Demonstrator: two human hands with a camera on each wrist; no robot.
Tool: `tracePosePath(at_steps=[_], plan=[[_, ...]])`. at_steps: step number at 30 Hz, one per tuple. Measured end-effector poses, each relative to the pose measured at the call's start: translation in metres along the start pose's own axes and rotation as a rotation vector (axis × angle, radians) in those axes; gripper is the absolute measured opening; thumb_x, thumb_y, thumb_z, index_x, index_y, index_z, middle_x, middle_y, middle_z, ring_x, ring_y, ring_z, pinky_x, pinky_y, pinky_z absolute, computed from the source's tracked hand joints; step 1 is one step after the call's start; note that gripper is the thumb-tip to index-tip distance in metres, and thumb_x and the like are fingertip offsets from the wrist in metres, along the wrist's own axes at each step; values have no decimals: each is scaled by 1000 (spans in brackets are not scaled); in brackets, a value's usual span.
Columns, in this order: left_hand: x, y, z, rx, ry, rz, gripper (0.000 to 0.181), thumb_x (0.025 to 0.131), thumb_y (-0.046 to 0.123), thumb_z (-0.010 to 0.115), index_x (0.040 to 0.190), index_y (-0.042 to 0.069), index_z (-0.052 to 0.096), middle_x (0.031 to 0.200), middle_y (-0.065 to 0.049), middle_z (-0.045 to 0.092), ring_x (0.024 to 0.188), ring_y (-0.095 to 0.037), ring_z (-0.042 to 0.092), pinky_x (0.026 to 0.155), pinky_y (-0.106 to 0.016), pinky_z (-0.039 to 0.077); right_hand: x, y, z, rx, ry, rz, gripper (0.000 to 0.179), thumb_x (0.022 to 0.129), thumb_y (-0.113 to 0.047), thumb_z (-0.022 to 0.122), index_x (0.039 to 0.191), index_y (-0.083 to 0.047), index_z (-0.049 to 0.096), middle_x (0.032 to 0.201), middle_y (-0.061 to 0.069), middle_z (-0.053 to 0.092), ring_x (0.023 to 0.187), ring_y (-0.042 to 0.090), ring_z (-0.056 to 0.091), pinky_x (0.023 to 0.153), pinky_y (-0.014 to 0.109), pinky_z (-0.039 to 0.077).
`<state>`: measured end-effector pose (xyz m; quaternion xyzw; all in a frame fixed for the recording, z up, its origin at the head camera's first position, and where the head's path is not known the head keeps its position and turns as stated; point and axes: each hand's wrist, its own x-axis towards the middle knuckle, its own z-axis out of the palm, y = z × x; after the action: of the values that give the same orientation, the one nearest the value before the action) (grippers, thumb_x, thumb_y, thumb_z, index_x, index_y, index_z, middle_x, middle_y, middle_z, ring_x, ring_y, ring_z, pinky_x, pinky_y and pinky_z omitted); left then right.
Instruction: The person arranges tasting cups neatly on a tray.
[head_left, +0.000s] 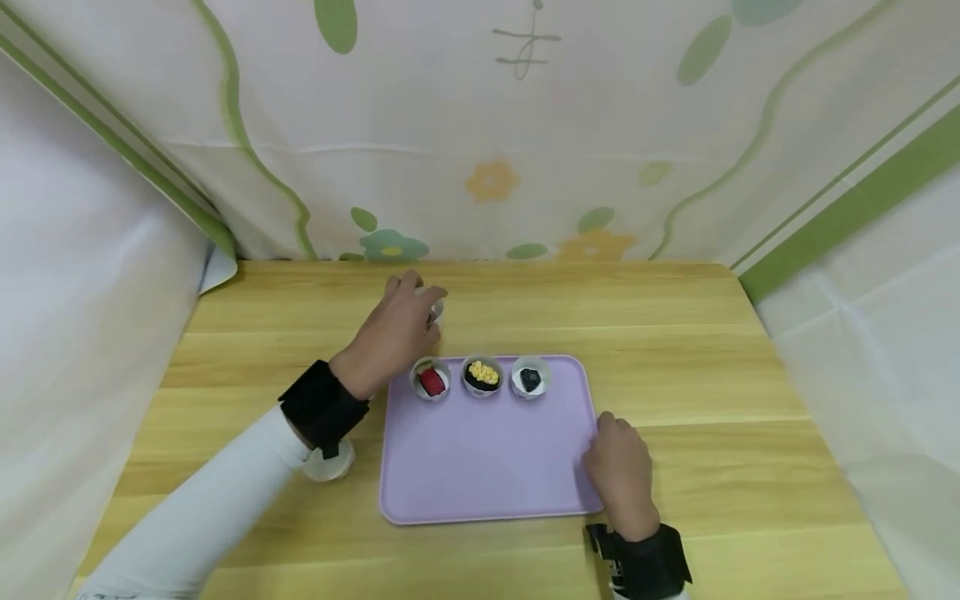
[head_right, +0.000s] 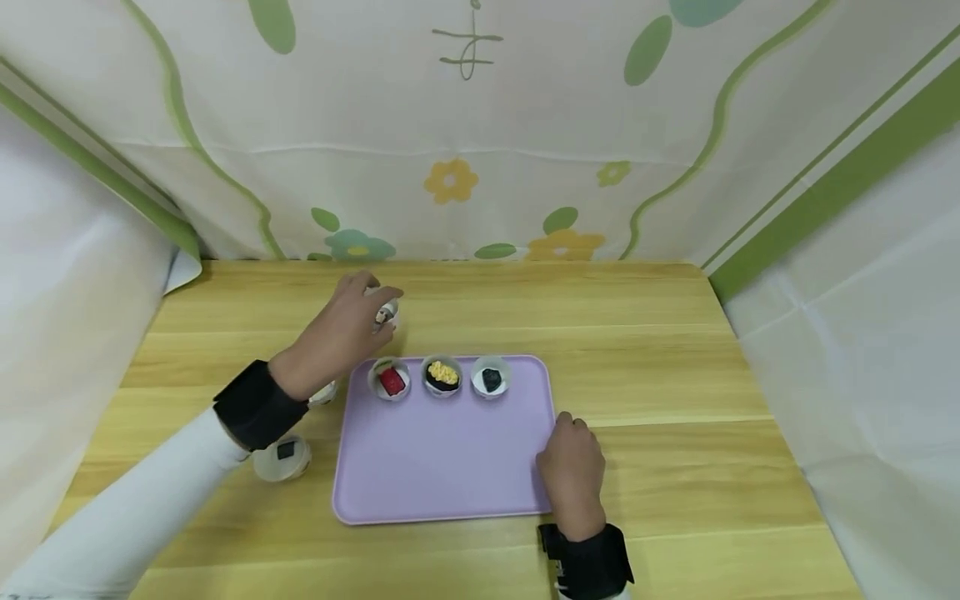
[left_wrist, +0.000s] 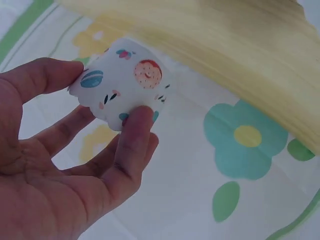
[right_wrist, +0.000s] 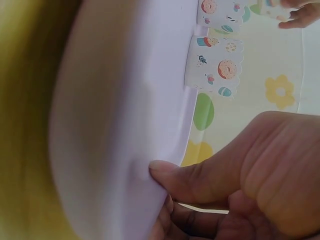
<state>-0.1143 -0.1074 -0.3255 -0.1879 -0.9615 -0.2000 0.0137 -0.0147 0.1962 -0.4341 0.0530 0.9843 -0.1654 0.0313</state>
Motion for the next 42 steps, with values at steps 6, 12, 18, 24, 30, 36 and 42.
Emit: tracePosePath(at_steps=[6, 12, 18, 24, 30, 36, 42], plan=[[-27, 15, -5, 34, 25, 77, 41, 86, 9, 61, 127, 1, 62, 119, -24, 51, 99, -34, 44, 65, -29, 49, -2, 0, -3, 5, 5, -2, 10, 80, 4, 56, 87, 9, 62, 68, 16, 56, 57, 28, 55, 46, 43, 48], [-50, 30, -9, 46, 16, 86, 41, 85, 9, 65, 125, 3, 64, 116, -19, 53, 98, -30, 44, 65, -27, 48, -1, 1, -3, 6, -8, 8, 10, 81, 3, 57, 88, 9, 61, 69, 16, 56, 58, 27, 55, 47, 42, 48], [-64, 33, -5, 38, -2, 68, 40, 84, 11, 68, 124, 6, 66, 116, -17, 53, 99, -28, 45, 64, -26, 49, -1, 1, -1, 19, -7, 16, 9, 80, 3, 57, 87, 8, 61, 69, 16, 55, 57, 28, 54, 46, 42, 48], [-85, 39, 14, 6, -18, 61, 43, 81, 13, 70, 123, 10, 67, 118, -15, 53, 99, -25, 47, 63, -24, 48, 0, 2, 1, 18, -5, 16, 9, 80, 3, 57, 87, 8, 61, 69, 16, 55, 58, 28, 54, 47, 42, 48], [-100, 47, 39, 30, -55, 90, 39, 79, 15, 70, 118, 11, 69, 113, -14, 53, 92, -22, 45, 58, -22, 47, 2, 2, 1, 15, -9, 27, 11, 80, 3, 59, 90, 8, 61, 71, 17, 56, 59, 29, 55, 48, 43, 49], [-109, 45, 54, 35, -70, 67, 37, 79, 16, 71, 115, 10, 69, 111, -15, 53, 94, -23, 45, 63, -25, 49, 1, 2, 2, 19, -6, 24, 13, 79, 3, 60, 91, 8, 62, 72, 17, 58, 60, 28, 56, 48, 43, 50], [-111, 38, 64, 93, -30, 70, 35, 80, 16, 70, 114, 7, 68, 115, -21, 53, 91, -26, 46, 63, -29, 49, 1, 2, 3, 16, 0, 32, 15, 79, 3, 60, 93, 9, 62, 73, 18, 58, 62, 30, 57, 50, 44, 50]])
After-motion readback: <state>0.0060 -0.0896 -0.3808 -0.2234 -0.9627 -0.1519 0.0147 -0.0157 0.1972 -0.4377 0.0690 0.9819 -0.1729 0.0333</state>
